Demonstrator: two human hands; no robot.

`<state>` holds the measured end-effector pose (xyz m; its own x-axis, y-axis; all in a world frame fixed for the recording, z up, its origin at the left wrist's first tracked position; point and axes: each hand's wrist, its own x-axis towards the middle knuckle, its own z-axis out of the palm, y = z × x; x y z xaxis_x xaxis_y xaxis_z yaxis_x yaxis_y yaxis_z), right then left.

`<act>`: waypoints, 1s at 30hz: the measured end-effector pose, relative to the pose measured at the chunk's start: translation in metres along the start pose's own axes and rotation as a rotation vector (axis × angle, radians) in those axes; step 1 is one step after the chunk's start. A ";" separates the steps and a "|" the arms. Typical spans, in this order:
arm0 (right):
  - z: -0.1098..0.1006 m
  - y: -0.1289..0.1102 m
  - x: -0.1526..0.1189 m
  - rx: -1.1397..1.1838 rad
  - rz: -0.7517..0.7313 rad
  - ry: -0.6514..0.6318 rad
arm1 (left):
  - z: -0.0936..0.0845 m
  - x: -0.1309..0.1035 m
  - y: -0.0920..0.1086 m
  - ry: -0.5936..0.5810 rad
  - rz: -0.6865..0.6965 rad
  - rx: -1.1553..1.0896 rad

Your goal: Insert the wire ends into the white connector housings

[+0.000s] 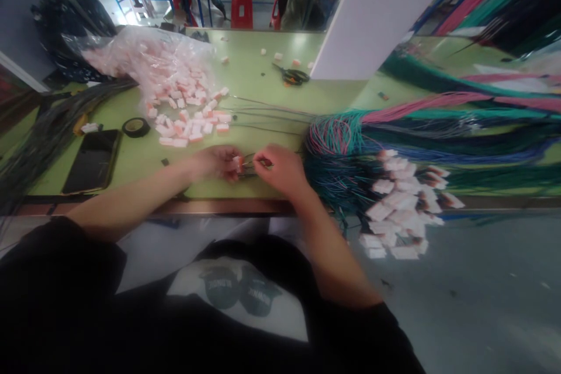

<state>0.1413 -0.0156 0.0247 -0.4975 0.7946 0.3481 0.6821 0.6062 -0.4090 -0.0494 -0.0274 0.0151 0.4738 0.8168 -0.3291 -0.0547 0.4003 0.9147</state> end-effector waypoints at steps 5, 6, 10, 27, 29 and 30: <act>0.003 -0.005 -0.003 -0.056 0.001 0.012 | 0.000 -0.001 0.001 -0.010 0.006 -0.013; 0.004 -0.006 -0.003 -0.058 -0.001 0.018 | 0.000 -0.001 0.001 -0.010 0.006 -0.013; 0.009 -0.007 -0.004 -0.005 0.013 0.018 | -0.001 0.000 0.000 -0.029 0.017 -0.009; -0.009 0.007 0.018 0.252 0.045 -0.222 | 0.006 -0.004 0.001 -0.046 0.118 0.094; -0.016 0.019 0.039 0.080 0.115 -0.125 | 0.005 -0.003 0.001 -0.077 0.101 0.094; -0.016 0.024 0.051 -0.075 0.174 -0.081 | 0.004 -0.003 0.001 -0.089 0.092 0.095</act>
<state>0.1411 0.0389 0.0464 -0.4084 0.8889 0.2075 0.7977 0.4580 -0.3922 -0.0471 -0.0310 0.0174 0.5468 0.8066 -0.2246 -0.0204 0.2810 0.9595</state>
